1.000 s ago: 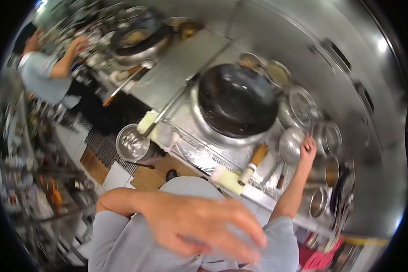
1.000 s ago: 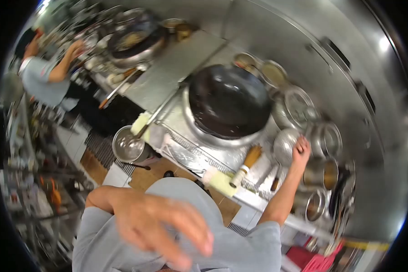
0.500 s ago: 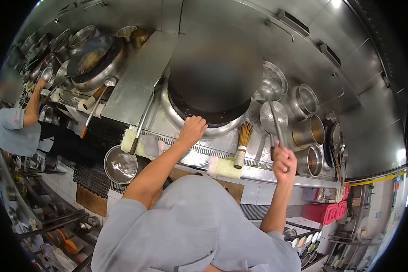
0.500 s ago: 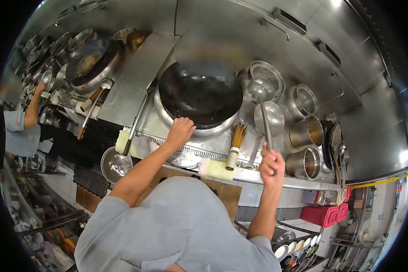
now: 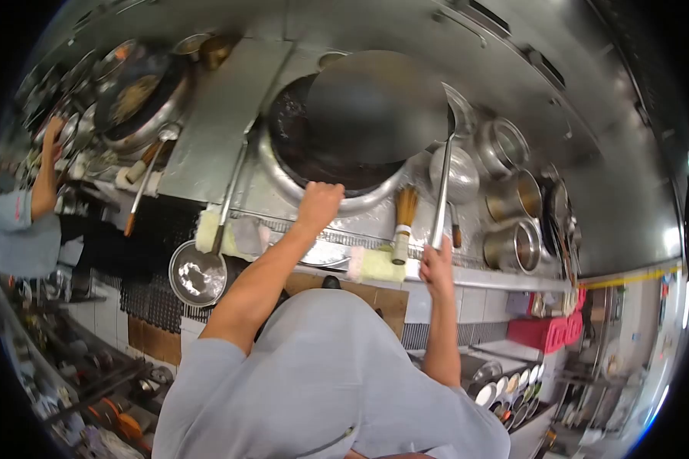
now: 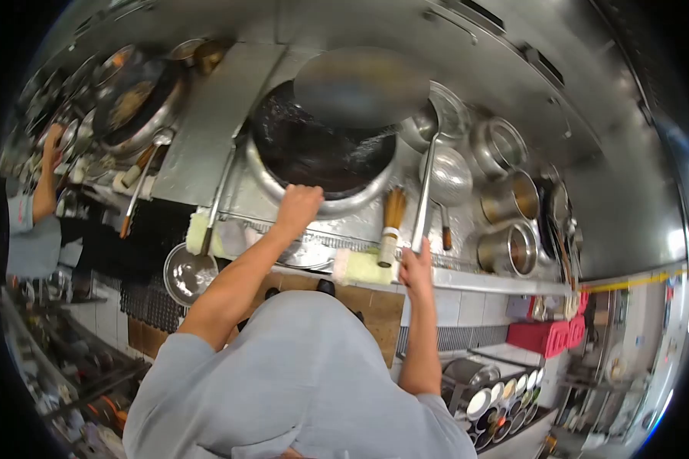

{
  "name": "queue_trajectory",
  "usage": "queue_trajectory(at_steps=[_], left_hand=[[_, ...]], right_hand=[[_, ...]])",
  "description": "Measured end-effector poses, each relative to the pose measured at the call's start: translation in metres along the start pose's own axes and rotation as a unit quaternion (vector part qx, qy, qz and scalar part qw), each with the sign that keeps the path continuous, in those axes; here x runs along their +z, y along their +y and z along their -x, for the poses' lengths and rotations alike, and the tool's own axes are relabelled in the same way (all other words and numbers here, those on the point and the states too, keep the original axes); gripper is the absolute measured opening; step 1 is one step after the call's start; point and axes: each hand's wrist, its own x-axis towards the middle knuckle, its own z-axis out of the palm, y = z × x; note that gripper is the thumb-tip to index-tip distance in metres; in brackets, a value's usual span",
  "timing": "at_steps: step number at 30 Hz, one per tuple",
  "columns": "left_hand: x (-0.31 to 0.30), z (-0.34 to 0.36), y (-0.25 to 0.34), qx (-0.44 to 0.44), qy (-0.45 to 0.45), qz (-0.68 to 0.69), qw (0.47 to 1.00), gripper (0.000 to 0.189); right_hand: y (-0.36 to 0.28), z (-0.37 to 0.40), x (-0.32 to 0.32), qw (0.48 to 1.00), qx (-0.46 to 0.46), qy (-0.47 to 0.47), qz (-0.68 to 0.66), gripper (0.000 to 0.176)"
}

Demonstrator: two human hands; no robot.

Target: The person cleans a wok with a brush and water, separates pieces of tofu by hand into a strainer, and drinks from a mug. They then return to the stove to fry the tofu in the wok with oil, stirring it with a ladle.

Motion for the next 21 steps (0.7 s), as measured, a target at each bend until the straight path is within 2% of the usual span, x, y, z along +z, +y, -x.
queue_trajectory(at_steps=[1, 3, 4, 6, 7, 9, 11, 12, 13, 14, 15, 16, 17, 18, 19, 20, 21], left_hand=[[0.000, 0.002, 0.004, 0.013, -0.004, 0.010, 1.000, 0.008], [-0.005, 0.000, 0.006, -0.010, 0.007, 0.006, 1.000, 0.010], [-0.009, -0.005, 0.006, 0.007, 0.011, 0.006, 1.000, 0.010], [-0.018, 0.000, 0.015, -0.037, -0.016, 0.059, 0.997, 0.014], [-0.029, 0.001, 0.025, -0.030, -0.017, 0.056, 0.998, 0.014], [-0.051, 0.007, 0.039, 0.019, 0.092, 0.090, 0.992, 0.026], [-0.057, 0.039, 0.039, 0.026, 0.060, 0.111, 0.992, 0.029], [-0.051, 0.065, 0.031, 0.054, 0.058, 0.077, 0.994, 0.022], [-0.050, 0.095, 0.027, 0.016, 0.017, 0.077, 0.997, 0.015], [-0.053, 0.126, 0.029, -0.055, -0.012, 0.069, 0.996, 0.012], [-0.049, 0.163, 0.021, -0.110, -0.047, 0.049, 0.992, 0.013], [-0.046, 0.195, 0.019, -0.112, 0.013, 0.026, 0.993, 0.013], [-0.026, 0.263, -0.001, -0.247, -0.042, -0.002, 0.968, 0.012], [-0.014, 0.333, -0.014, -0.355, -0.029, 0.038, 0.934, 0.019], [-0.011, 0.401, -0.021, -0.493, -0.194, -0.040, 0.847, 0.026], [0.005, 0.505, -0.033, -0.424, -0.237, -0.065, 0.872, 0.032], [-0.037, 0.597, -0.008, -0.433, -0.241, -0.073, 0.866, 0.032]], right_hand=[[0.012, -0.012, 0.001, 0.999, 0.006, -0.017, -0.046, 0.039], [0.016, -0.036, 0.000, 0.996, 0.010, 0.048, -0.076, 0.024], [0.011, -0.051, -0.012, 0.994, 0.018, 0.048, -0.093, 0.022], [0.005, -0.075, -0.041, 0.984, 0.026, 0.015, -0.176, 0.017], [0.008, -0.091, -0.050, 0.983, 0.022, 0.016, -0.183, 0.017], [0.009, -0.129, -0.056, 0.941, 0.017, -0.074, -0.330, 0.010], [-0.007, -0.174, -0.053, 0.944, 0.018, -0.059, -0.324, 0.009], [-0.006, -0.205, -0.055, 0.972, -0.010, -0.001, -0.235, 0.011], [-0.007, -0.236, -0.056, 0.988, -0.038, 0.057, -0.142, 0.014], [-0.012, -0.263, -0.056, 0.986, -0.043, 0.051, -0.152, 0.014], [-0.018, -0.290, -0.055, 0.981, 0.016, 0.030, -0.191, 0.016], [-0.029, -0.317, -0.054, 0.971, 0.075, 0.006, -0.227, 0.018], [-0.040, -0.342, -0.060, 0.970, 0.074, -0.005, -0.230, 0.018], [-0.047, -0.365, -0.069, 0.880, 0.126, -0.134, -0.437, 0.017], [-0.051, -0.387, -0.076, 0.728, 0.176, -0.250, -0.614, 0.017], [-0.058, -0.401, -0.079, 0.779, 0.163, -0.210, -0.568, 0.017], [-0.058, -0.404, -0.080, 0.824, 0.149, -0.167, -0.520, 0.018]])
